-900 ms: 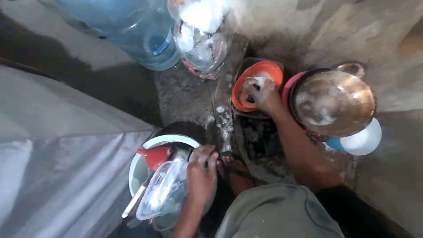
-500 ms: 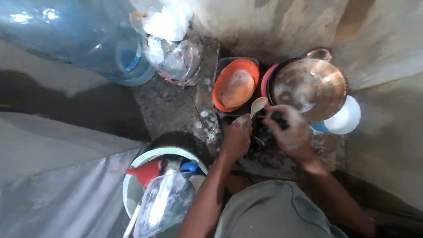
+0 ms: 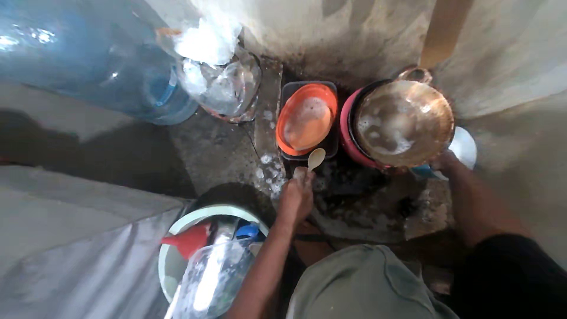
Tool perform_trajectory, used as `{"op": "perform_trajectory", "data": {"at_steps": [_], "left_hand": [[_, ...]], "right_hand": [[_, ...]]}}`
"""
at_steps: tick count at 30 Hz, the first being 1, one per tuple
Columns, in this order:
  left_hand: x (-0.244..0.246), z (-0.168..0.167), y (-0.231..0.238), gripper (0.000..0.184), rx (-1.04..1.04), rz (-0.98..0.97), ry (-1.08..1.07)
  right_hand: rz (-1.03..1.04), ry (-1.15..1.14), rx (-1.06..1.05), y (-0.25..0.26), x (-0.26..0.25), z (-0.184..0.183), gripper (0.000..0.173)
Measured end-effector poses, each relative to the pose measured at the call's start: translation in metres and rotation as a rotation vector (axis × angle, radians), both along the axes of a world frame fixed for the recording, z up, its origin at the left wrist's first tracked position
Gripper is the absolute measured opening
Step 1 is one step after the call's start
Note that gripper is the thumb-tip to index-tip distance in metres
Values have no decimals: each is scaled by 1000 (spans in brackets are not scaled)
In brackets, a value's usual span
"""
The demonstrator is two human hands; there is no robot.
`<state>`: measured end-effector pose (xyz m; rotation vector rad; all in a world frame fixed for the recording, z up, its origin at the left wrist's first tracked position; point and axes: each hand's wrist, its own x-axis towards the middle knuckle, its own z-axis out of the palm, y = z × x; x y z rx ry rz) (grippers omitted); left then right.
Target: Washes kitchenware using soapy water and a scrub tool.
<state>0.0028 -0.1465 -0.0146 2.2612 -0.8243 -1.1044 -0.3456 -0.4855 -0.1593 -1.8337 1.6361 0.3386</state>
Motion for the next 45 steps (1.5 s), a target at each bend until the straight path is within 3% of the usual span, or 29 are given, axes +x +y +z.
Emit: {"op": "perform_trajectory", "data": {"at_steps": [4,8,9,12,14,16,18,22,26,31,34,36,39,41,43,45], "left_hand": [[8,-2,8,37,50,31,-12],[10,-5,17,33,32,73,-27],[9,-4,17,33,32,72,-32],[8,0,14,35,75,26,-54],[6,11,6,39,118,-23,-43],[3,21,-3,38,113,-77,-42],[-1,27,-11,37,69,-106,-16],[-6,42,-28,37,35,-255,-44],[-9,65,-33,24,37,-448,-268],[-1,76,-29,41,208,-639,-530],[0,72,-23,35,195,-614,-553],[0,71,-19,32,145,-541,-505],[-1,61,-7,27,-109,-380,-431],[-1,60,-5,29,-172,-289,-333],[-3,56,-6,33,-273,-170,-218],[-9,47,-9,36,-434,-60,-114]], "right_hand": [[-167,-232,18,2,-2,-7,37],[-127,208,-157,6,21,32,43],[-186,209,-239,8,22,41,45],[-602,-366,-533,26,26,74,53],[-628,-804,-578,54,39,119,46],[-428,-1110,-529,83,55,155,35],[-47,-1274,-425,104,74,179,29],[468,-901,-461,151,138,209,55],[869,-695,-465,181,191,189,56],[1082,-422,-270,180,213,175,54],[1188,-361,-191,165,225,179,39],[1223,-459,-178,152,227,188,33],[1114,-704,-165,139,223,201,24],[956,-763,-190,141,219,198,25],[673,-914,-240,156,218,188,26],[240,-1140,-232,186,228,171,25]]}}
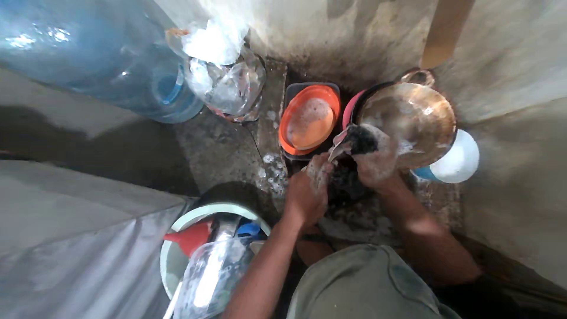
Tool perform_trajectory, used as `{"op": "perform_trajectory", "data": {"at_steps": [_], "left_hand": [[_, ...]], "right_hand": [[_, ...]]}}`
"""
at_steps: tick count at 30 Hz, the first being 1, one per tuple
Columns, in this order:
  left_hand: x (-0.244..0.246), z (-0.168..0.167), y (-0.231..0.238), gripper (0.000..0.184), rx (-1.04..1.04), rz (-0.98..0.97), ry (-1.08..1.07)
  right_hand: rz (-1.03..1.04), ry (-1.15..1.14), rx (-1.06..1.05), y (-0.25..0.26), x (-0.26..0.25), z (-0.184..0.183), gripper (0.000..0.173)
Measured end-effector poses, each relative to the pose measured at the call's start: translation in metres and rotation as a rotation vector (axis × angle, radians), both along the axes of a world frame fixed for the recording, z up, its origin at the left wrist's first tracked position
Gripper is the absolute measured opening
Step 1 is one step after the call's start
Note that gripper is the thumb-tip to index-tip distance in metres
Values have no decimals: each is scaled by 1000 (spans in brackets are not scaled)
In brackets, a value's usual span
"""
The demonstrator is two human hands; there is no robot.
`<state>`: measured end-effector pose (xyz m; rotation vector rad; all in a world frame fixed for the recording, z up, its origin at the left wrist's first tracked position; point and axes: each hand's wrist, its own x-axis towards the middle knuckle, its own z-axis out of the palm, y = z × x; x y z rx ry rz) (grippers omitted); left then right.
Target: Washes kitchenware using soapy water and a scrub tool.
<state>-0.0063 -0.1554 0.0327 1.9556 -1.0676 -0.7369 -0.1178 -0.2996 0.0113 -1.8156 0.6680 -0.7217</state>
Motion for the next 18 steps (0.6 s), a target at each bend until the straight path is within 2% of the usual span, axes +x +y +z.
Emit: {"op": "perform_trajectory", "data": {"at_steps": [1,3,5,7,9,11,13,16,18], "left_hand": [[-4,-4,-2,38,-44,33,72],[-16,-12,-9,32,-77,111,154],[-24,-15,-13,30,-83,175,119],[-26,-15,-14,30,-68,197,111],[-24,-15,-14,47,-42,275,291],[-20,-19,-22,71,-33,418,518],[-18,-24,-23,82,-37,507,687],[-16,-26,-21,84,-50,550,725],[-12,-25,-22,78,-101,548,695]], "right_hand": [[-150,-65,185,18,8,-4,25],[-351,-11,502,46,21,-2,35],[-386,49,668,59,27,3,43],[-335,16,750,61,29,3,42],[-276,-40,769,65,28,1,35],[-222,-86,679,72,28,0,27],[-182,-115,581,78,31,-4,26],[-163,-84,513,81,34,-7,27],[-153,-11,439,81,33,-3,31]]}}
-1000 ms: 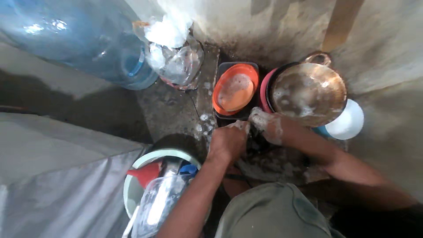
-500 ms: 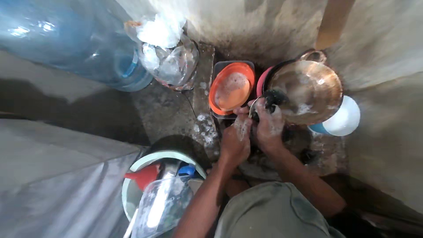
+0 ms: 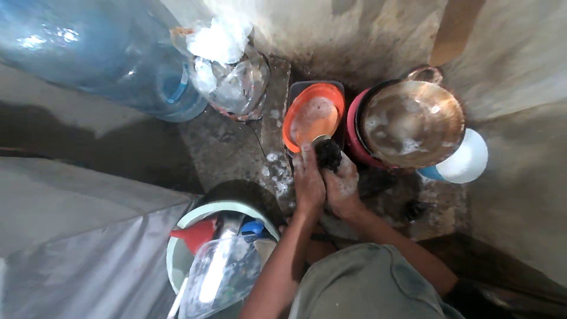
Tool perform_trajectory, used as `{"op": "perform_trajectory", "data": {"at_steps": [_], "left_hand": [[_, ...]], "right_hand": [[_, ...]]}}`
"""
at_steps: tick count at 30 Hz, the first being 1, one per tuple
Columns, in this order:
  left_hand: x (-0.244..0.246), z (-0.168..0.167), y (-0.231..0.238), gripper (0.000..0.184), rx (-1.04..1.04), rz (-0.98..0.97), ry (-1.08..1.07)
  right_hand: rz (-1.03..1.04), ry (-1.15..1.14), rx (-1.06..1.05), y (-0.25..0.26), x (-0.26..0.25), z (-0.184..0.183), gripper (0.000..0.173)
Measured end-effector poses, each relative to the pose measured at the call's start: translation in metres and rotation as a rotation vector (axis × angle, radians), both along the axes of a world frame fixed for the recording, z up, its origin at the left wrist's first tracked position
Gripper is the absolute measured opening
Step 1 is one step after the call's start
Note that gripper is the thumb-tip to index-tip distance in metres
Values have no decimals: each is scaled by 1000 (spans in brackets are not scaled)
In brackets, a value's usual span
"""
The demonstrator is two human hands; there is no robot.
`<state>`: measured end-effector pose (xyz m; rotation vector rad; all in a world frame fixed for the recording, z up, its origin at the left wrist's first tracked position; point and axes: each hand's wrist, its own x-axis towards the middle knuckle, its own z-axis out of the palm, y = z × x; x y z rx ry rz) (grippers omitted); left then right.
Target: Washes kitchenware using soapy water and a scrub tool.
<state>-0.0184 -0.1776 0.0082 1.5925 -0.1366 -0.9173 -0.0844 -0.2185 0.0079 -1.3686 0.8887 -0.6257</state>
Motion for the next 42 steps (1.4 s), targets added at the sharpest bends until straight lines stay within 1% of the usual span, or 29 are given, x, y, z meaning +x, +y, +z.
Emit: {"op": "perform_trajectory", "data": {"at_steps": [1,3,4,5,7,8,9,10,14,16,20,23,25,26,28,29,30,31,33,34,35,37,39,40,41,42], "left_hand": [[0,1,0,71,-11,8,-24],[-1,6,3,58,-52,-47,-43],[-3,8,4,58,-78,-99,-35],[-4,9,5,61,-104,-151,-37],[-4,9,6,63,-152,-242,-79],[-4,10,5,61,-145,-255,-100],[-4,11,3,59,-114,-228,-118],[-4,13,1,57,-80,-195,-137],[0,22,-1,42,5,-195,-237],[0,23,-3,45,30,-135,-200],[5,18,-11,45,-153,-6,-113],[9,12,-11,42,-227,61,-72],[17,2,-14,40,-329,141,-31],[24,-1,-18,36,-375,196,-5],[39,2,-21,28,-376,289,59],[45,5,-18,25,-351,297,84],[50,5,-15,24,-322,289,96],[53,4,-12,25,-305,281,114],[53,-2,-3,40,-306,239,175],[52,-5,3,47,-297,207,199],[49,-8,9,53,-279,172,220],[47,-18,19,61,-308,150,279],[45,-26,24,62,-310,153,336],[45,-28,26,59,-329,149,379],[45,-29,27,53,-354,162,430],[44,-28,26,47,-358,203,478]], "right_hand": [[4,55,-34,0,-1,3,29],[17,220,-96,-2,-3,12,28],[31,304,-122,-5,-3,16,33],[40,359,-167,-9,-4,18,36],[34,383,-308,-15,-5,13,37],[14,378,-392,-16,-6,8,35],[-8,374,-453,-16,-5,4,35],[-18,371,-467,-15,-6,2,36],[13,378,-366,-10,-13,2,36],[31,368,-362,-5,-16,0,30],[87,382,-379,6,-23,-3,22],[195,470,-321,8,-33,-8,27],[259,522,-280,11,-44,-21,31],[274,533,-261,12,-49,-31,30],[274,563,-139,14,-58,-43,26],[242,573,-90,14,-59,-43,26],[212,576,-83,11,-58,-39,29],[202,567,-96,6,-55,-33,38],[238,483,-149,-5,-51,-30,62],[254,421,-189,-10,-48,-30,69],[262,376,-226,-13,-44,-28,70],[252,337,-307,-15,-29,-20,60],[212,318,-430,-11,-13,-16,43],[211,306,-500,-8,-5,-17,36],[236,298,-556,-5,1,-18,34],[287,298,-585,-1,6,-20,36]]}}
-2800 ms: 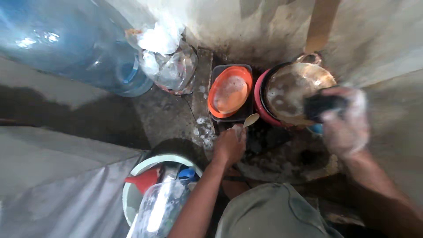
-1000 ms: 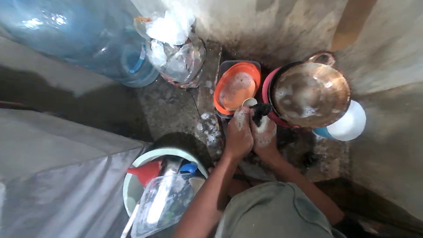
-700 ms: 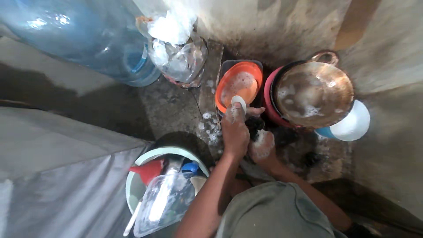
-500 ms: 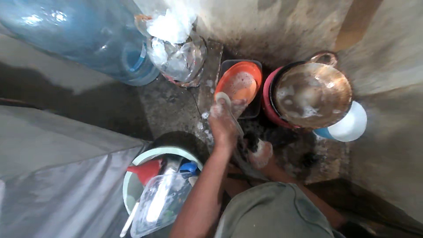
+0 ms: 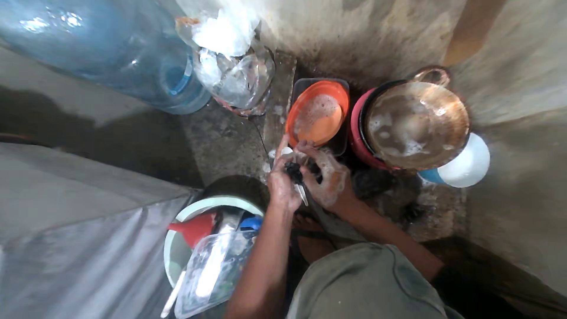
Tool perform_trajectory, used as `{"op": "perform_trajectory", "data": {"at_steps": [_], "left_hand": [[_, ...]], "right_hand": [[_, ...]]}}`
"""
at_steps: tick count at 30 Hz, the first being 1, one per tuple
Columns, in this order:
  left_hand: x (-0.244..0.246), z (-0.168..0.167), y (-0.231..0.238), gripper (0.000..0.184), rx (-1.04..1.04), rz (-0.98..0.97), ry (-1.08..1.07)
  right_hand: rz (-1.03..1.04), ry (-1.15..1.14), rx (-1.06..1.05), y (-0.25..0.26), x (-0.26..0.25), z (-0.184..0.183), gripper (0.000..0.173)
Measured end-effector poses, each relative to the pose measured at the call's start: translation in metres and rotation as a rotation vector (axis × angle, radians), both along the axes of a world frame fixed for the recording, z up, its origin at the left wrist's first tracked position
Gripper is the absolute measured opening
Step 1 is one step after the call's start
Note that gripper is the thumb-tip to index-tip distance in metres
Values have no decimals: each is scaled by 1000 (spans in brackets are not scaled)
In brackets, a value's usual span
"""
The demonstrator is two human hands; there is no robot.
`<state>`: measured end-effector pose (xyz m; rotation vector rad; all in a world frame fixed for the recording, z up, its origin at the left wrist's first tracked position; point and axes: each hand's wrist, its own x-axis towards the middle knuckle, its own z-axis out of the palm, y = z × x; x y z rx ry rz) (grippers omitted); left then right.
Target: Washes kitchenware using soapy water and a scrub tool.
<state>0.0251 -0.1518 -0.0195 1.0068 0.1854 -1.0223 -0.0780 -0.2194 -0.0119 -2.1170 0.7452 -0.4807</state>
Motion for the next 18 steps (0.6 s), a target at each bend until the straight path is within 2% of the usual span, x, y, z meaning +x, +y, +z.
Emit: {"op": "perform_trajectory", "data": {"at_steps": [1,3,6,7,9,11,13,16,17,18], "left_hand": [[0,2,-1,45,-21,12,55],[4,5,1,56,-168,36,177],[2,1,6,49,-323,109,294],[-2,1,8,48,-318,83,263],[-17,3,9,43,-123,31,16],[-28,3,7,38,-2,18,-114],[-24,-2,10,40,-24,25,-103],[-6,-10,12,59,-369,57,250],[-7,-11,12,59,-391,84,292],[-11,-11,13,55,-347,97,245]], "right_hand": [[48,-4,-10,7,4,-3,33],[115,-22,-25,24,6,-9,20],[134,-39,-182,31,7,-8,27],[133,8,-171,27,9,-1,28],[61,112,-158,11,28,7,29],[-40,206,-272,-4,52,-1,35],[-3,305,-166,3,50,2,39],[137,304,33,22,22,5,43],[174,346,47,22,18,7,42],[199,414,42,19,21,8,42]]}}
